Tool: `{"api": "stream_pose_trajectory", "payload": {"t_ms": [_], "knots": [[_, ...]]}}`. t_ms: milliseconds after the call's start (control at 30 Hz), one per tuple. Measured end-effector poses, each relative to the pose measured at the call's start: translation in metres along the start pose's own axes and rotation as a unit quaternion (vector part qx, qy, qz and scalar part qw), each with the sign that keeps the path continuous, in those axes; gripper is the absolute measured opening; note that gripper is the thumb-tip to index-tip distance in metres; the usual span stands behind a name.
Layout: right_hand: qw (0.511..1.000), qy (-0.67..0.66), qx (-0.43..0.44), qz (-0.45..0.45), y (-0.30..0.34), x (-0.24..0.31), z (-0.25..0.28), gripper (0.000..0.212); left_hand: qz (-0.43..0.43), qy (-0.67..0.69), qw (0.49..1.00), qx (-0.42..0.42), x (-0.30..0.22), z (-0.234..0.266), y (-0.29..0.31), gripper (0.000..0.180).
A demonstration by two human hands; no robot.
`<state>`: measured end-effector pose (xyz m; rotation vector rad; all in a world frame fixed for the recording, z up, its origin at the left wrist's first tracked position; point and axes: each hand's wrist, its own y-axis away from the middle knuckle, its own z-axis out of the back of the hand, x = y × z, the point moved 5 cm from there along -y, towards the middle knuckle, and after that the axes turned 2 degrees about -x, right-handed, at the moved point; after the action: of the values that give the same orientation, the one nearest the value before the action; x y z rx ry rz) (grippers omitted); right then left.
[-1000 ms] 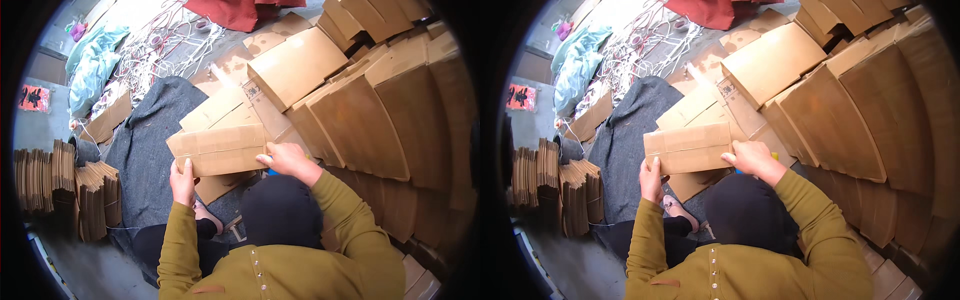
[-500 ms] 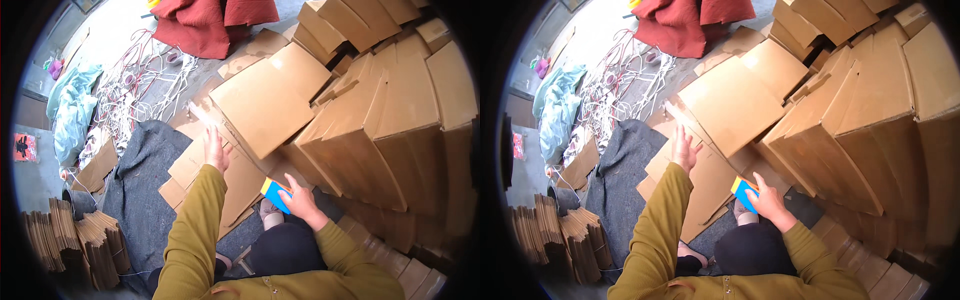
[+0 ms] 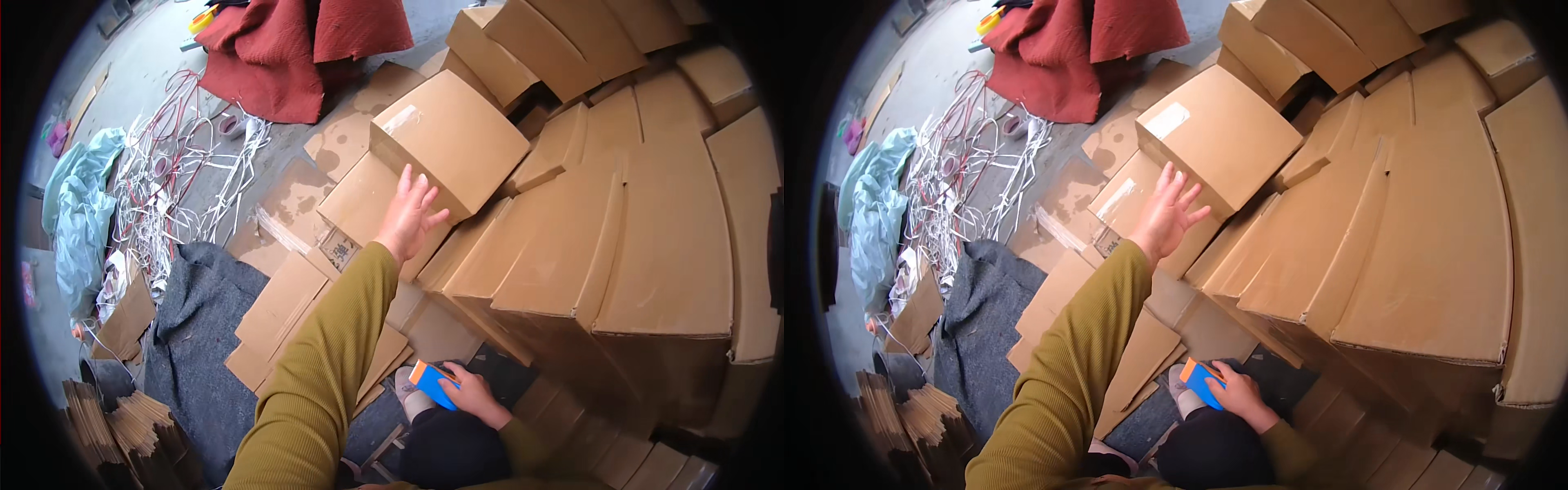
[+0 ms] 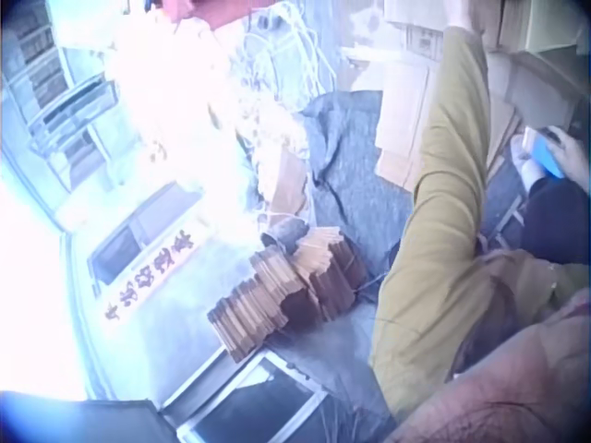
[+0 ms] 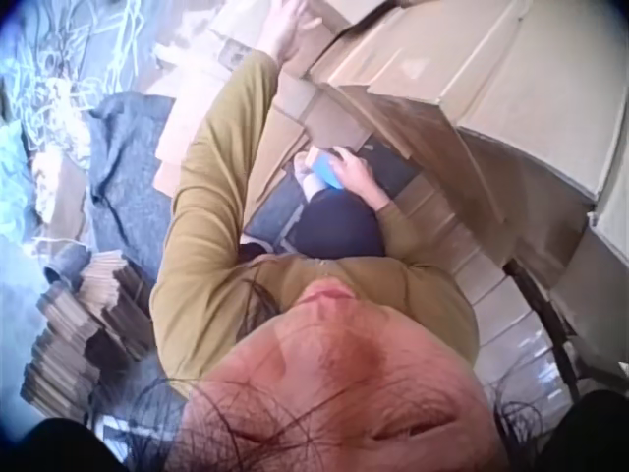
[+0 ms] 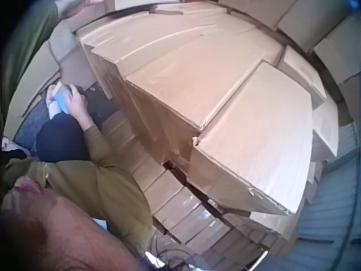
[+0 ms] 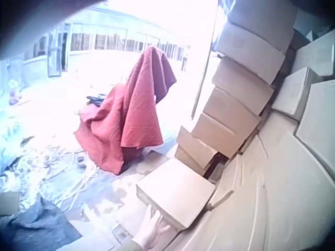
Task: The person assembles cardboard boxes by folding flat cardboard sheets into shape and sealing them with tape using a handheld tape dispenser.
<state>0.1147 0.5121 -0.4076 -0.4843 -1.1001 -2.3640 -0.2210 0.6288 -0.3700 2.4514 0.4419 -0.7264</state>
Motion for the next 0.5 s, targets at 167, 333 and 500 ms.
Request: {"api": "stream_pose_trajectory", "payload": {"t_ms": [167,333,500], "knots": [[0.999,-0.026,0.003,0.018,-0.008,0.01,-0.002,0.046,-0.032,-0.076,0.996,-0.029,0.024,0.016,0.014,0.05],[0.997,-0.069,-0.003,0.024,-0.028,0.033,0.022,0.041,-0.221,-0.379,0.854,-0.28,0.067,0.144,0.135,0.036],[0.984,-0.096,-0.013,0.151,-0.049,0.069,-0.006,0.037,0.02,-0.452,0.591,-0.668,0.1,0.316,0.34,0.06]]}}
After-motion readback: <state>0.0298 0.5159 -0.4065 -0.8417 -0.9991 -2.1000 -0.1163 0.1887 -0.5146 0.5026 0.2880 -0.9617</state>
